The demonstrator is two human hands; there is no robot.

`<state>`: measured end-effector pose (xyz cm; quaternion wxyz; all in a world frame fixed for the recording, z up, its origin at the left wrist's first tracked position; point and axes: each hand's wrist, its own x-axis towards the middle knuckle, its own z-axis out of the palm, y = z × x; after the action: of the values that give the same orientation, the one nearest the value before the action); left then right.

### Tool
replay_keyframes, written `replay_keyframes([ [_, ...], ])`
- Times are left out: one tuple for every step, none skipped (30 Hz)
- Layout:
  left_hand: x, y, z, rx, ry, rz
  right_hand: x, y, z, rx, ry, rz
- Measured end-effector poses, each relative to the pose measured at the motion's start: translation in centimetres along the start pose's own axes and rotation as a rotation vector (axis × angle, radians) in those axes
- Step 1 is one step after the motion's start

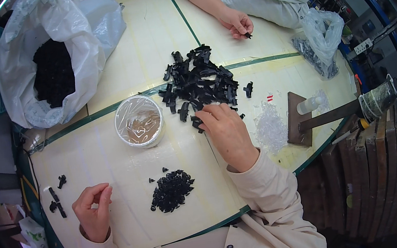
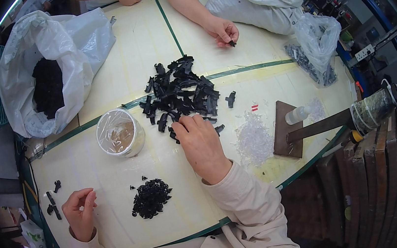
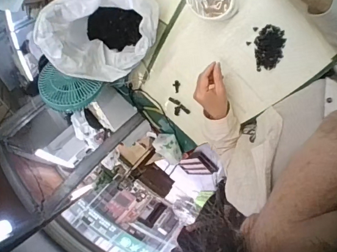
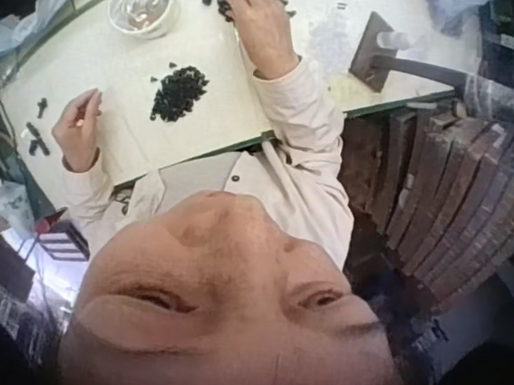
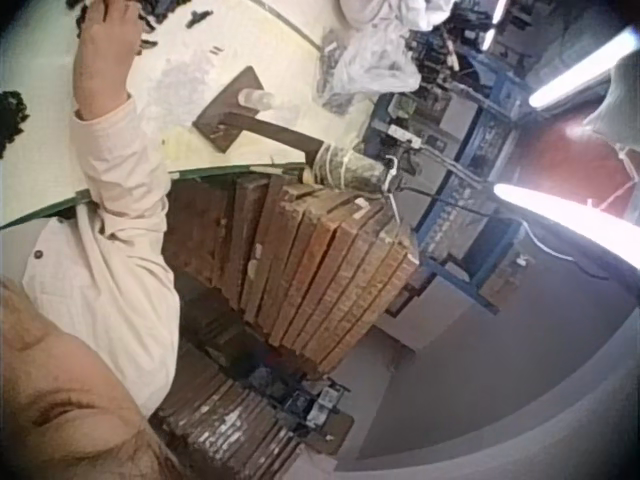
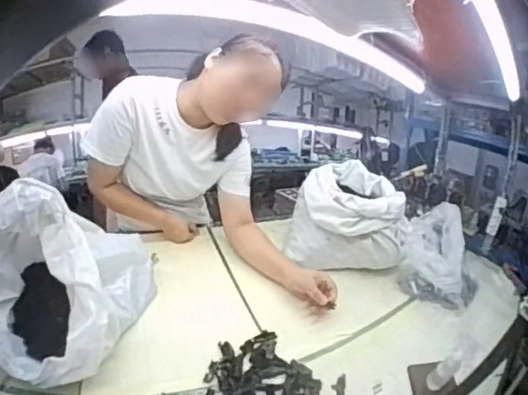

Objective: Manually assembling small black plastic components by hand at a factory workbench.

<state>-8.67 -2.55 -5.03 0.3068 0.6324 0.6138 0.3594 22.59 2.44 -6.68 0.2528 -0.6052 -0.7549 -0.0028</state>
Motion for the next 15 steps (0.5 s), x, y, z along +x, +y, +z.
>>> replay_keyframes([
  [0.0, 0.0, 0.0, 0.002, -0.009, 0.0, -0.1, 0.0, -0.1, 0.001, -0.01, -0.01],
  [0.0, 0.1, 0.0, 0.002, -0.015, -0.009, -0.2, 0.0, -0.2, 0.003, -0.02, -0.023],
  [0.0, 0.1, 0.0, 0.002, -0.02, -0.02, -0.2, -0.1, -0.4, 0.028, -0.005, -0.021],
  [-0.1, 0.1, 0.0, 0.006, -0.025, -0.024, -0.2, -0.1, -0.5, 0.032, -0.009, -0.016],
  [-0.1, 0.0, 0.0, 0.007, -0.028, -0.033, -0.2, -0.1, -0.6, 0.048, -0.026, -0.007],
  [-0.3, 0.0, -0.1, 0.011, -0.029, -0.044, -0.1, 0.0, -0.7, 0.067, -0.045, -0.001],
  [-0.2, 0.1, 0.1, 0.021, -0.026, -0.058, 0.0, 0.4, -0.7, 0.081, -0.055, -0.003],
  [0.2, 0.4, 0.3, 0.036, -0.03, -0.031, 0.1, 1.0, -0.7, 0.148, -0.022, 0.004],
  [0.0, 0.5, 0.3, 0.052, -0.034, -0.014, -0.1, 1.2, -0.7, 0.219, 0.003, 0.013],
  [0.0, 0.7, 0.4, 0.071, -0.033, -0.045, -0.1, 1.4, -0.8, 0.212, 0.041, 0.028],
  [0.5, 0.9, 0.6, 0.074, -0.056, -0.008, 0.0, 1.5, -1.2, 0.246, 0.042, 0.066],
  [0.7, 1.0, 0.7, 0.072, -0.076, 0.032, 0.1, 1.9, -1.2, 0.277, 0.034, 0.063],
  [0.6, 1.0, 0.6, 0.087, -0.075, 0.005, 0.0, 1.7, -1.6, 0.312, -0.014, 0.106],
  [0.7, 0.9, 0.8, 0.068, -0.083, 0.027, 0.2, 1.6, -1.9, 0.338, -0.057, 0.142],
  [0.7, 0.9, 0.8, 0.047, -0.091, 0.051, 0.2, 1.6, -1.7, 0.349, -0.07, 0.135],
])
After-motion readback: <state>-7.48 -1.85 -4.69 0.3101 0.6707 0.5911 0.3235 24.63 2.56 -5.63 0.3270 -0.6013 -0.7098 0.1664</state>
